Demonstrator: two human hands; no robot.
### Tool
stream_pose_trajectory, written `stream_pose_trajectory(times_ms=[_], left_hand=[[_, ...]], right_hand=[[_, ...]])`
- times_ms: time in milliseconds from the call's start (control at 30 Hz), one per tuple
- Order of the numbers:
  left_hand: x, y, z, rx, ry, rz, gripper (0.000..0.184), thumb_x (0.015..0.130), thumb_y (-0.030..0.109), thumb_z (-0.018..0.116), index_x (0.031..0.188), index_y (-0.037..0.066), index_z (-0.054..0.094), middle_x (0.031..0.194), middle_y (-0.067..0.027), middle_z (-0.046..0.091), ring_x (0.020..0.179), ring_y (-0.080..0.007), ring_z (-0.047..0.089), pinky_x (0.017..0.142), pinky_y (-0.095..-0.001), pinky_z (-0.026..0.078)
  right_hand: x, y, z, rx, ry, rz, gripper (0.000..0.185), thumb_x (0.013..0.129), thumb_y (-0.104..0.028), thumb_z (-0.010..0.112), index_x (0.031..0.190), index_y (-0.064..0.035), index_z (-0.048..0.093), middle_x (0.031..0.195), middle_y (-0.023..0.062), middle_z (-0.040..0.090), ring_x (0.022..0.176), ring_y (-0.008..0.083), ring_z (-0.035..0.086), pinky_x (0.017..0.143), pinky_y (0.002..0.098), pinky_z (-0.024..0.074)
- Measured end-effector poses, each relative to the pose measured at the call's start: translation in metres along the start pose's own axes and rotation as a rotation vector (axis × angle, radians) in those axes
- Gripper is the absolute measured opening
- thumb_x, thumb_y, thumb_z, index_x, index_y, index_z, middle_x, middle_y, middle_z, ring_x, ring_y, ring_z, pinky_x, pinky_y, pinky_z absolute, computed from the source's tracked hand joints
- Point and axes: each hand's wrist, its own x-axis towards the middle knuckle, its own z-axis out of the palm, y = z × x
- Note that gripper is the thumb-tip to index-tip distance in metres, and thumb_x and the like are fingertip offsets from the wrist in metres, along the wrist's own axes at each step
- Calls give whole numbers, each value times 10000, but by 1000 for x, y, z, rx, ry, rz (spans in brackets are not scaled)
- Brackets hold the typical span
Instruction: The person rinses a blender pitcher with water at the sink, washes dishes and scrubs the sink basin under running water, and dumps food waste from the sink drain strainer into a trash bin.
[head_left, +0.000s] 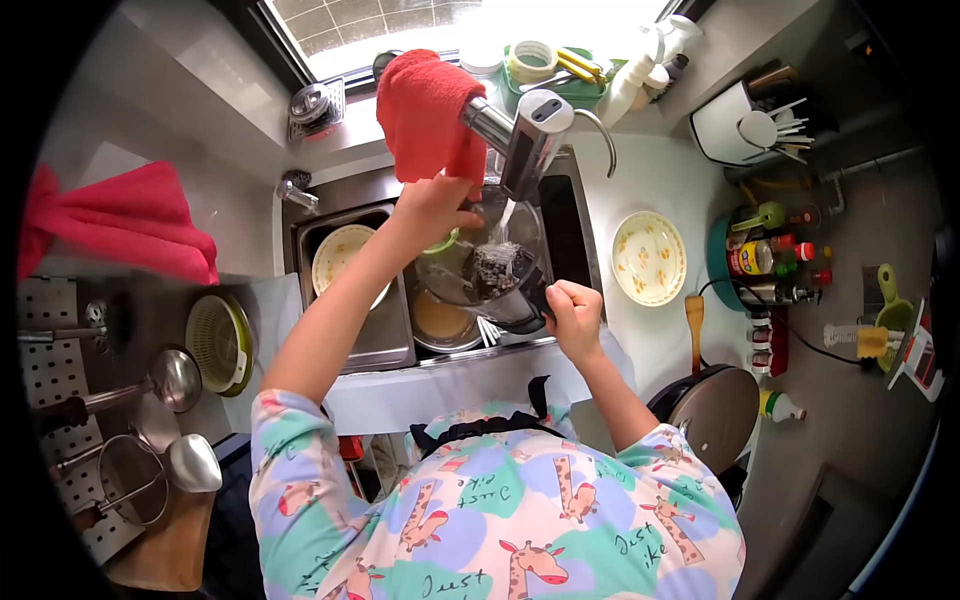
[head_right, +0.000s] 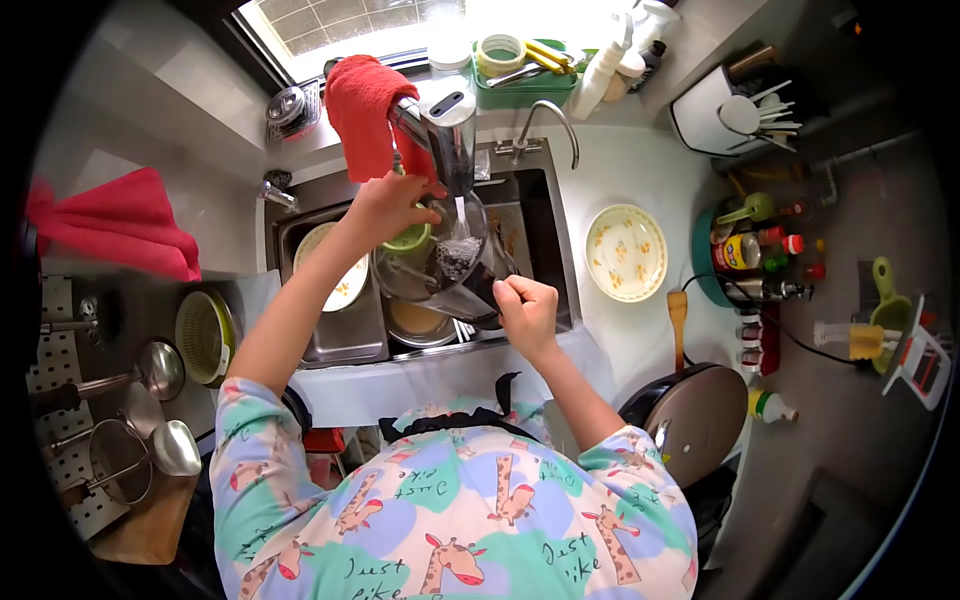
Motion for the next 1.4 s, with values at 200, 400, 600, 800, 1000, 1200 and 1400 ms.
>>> stream_pose_trajectory(times_ms=[200,400,600,800,1000,1200,1400], left_hand=[[1,-3,25,-1408,-74,-473,470,745,72,687,1192,11,552,1116,-125,629,1053,-223,613,861,-331,491],[-19,-15,37,-1669,32,-313,630,695,-96,483,1319,-11,462,1274,-101,553,1102,-154,542,966,-255,384],[14,12,34,-1601,214,-354,581,690,-48,442,1269,-32,484,1187,-101,597,1116,-206,555,941,-254,406],[-3,40,8,-1465,256,-361,573,620,-72,471,1181,-32,575,1133,-106,618,1065,-206,582,956,-289,423],[6,19,43,-1393,312,-403,498,680,-46,522,1174,-35,581,1179,-117,605,1096,-194,564,916,-277,429],[2,5,41,-1482,294,-194,376,794,-60,535,1169,-53,567,1184,-147,593,1096,-217,568,958,-332,435],[-4,19,49,-1280,339,-394,338,831,1,616,1164,-36,571,1139,-103,625,1074,-168,570,903,-287,454]], right_hand=[[-4,-1,-14,97,74,82,407,885,-203,522,525,-39,430,470,-20,426,409,55,419,386,233,301],[8,18,-1,130,48,27,403,883,-205,507,532,-33,408,489,-10,423,405,65,407,384,244,298],[15,25,-6,302,141,90,417,888,-280,460,545,-68,352,501,-15,369,413,63,385,385,221,308],[5,32,-6,29,106,-198,405,886,-278,433,581,-15,477,517,1,455,434,60,403,406,223,314],[4,52,-18,-67,209,-337,339,840,-223,453,612,24,496,483,32,424,424,93,376,415,266,279],[9,34,-5,69,148,-159,381,821,-250,460,540,-5,381,465,38,391,431,95,373,414,272,269],[0,39,-21,-30,118,-199,332,774,-236,495,557,14,470,471,70,448,431,124,434,426,281,310]])
